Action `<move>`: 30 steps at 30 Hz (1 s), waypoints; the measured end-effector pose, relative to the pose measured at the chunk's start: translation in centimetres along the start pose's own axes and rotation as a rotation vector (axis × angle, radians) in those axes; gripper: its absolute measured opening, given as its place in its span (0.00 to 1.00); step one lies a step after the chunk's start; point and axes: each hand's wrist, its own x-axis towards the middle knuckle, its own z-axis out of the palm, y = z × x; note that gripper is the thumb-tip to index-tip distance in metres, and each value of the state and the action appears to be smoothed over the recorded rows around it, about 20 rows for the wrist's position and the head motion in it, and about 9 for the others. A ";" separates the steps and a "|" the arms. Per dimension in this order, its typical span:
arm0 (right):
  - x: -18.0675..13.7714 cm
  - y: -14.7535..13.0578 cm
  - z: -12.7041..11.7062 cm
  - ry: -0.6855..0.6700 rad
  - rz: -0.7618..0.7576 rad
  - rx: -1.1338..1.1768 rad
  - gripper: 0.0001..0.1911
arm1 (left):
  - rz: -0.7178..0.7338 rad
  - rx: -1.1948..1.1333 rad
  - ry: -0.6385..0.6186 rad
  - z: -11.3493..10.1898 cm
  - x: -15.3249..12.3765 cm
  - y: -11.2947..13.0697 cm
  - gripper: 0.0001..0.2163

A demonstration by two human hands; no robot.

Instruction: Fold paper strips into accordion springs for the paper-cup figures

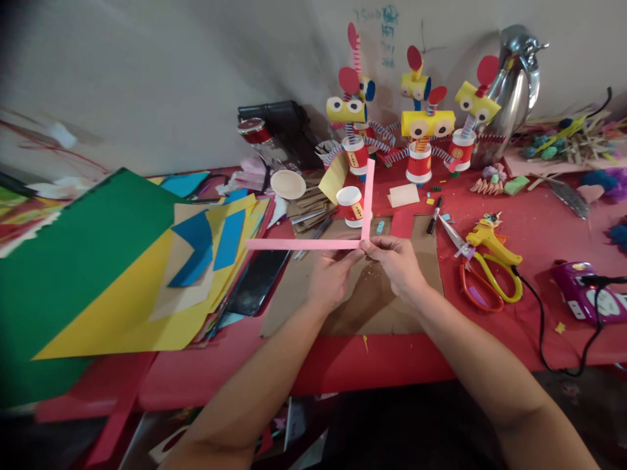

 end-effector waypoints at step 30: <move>0.1 0.5 0.0 -0.070 0.143 0.149 0.15 | 0.225 0.253 -0.062 -1.3 0.8 -1.1 0.05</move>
